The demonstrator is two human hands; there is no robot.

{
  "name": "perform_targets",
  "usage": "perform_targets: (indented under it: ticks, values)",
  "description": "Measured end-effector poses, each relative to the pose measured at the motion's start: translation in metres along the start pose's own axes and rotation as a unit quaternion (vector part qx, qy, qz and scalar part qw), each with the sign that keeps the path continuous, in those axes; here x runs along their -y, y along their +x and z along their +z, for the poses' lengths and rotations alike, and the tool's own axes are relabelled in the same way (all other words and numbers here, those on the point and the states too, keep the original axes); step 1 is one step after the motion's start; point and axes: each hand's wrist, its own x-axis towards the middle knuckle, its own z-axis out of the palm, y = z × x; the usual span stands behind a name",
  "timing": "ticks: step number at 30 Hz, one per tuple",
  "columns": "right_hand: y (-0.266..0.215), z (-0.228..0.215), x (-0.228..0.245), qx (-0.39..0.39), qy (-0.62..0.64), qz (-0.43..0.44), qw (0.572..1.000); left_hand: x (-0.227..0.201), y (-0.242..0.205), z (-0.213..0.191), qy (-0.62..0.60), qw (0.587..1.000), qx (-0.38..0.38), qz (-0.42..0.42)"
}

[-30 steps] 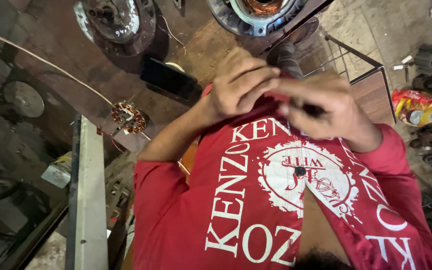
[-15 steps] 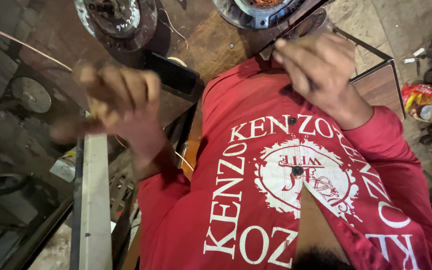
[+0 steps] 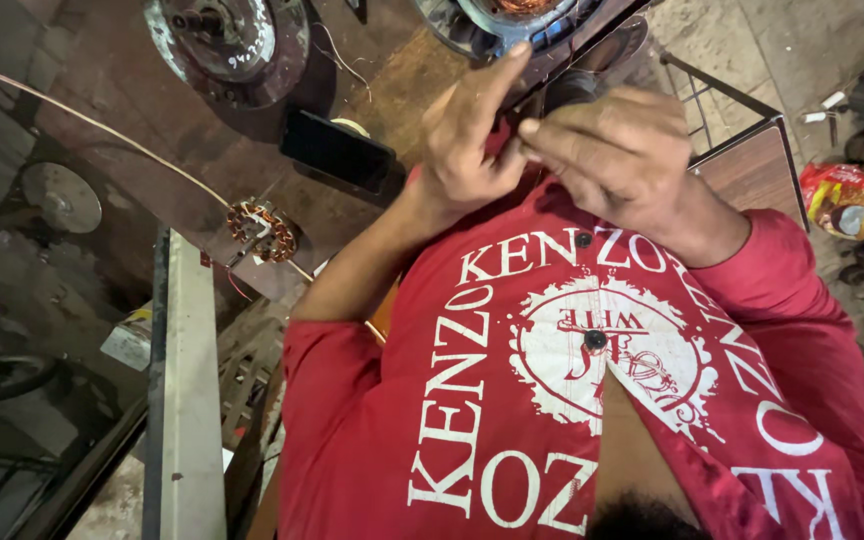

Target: The person winds copper wire around a motor stator by hand, repeatedly pulling and arranging the wire into the slots. They handle the stator and wire continuously, occasionally adjusting their grip and the wire's position.

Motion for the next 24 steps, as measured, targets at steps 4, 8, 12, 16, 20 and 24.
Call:
perform_targets:
  ticks: [4,8,12,16,20,24]
  values:
    - [0.006,0.0,-0.006,-0.025,0.013,0.055,0.998,0.007,0.01,0.009,0.109,0.994,0.015,-0.003]
    - [0.003,-0.013,-0.003,-0.029,0.053,0.181,0.982,0.008,0.014,0.011,0.137,0.991,0.007,0.003]
    - [-0.009,-0.033,-0.002,-0.066,0.155,0.132,0.977,0.006,0.016,0.01,0.162,0.987,0.003,0.016]
    - [-0.029,-0.07,-0.011,0.034,0.275,-0.058,0.959,0.003,0.017,0.007,0.167,0.985,-0.003,0.036]
    - [-0.046,-0.111,-0.002,0.101,0.173,-0.119,0.972,0.0,0.018,0.003,0.18,0.982,-0.004,0.05]
    - [-0.013,-0.112,0.028,0.045,0.071,-0.201,0.976,-0.004,0.021,-0.002,0.16,0.986,0.005,0.039]
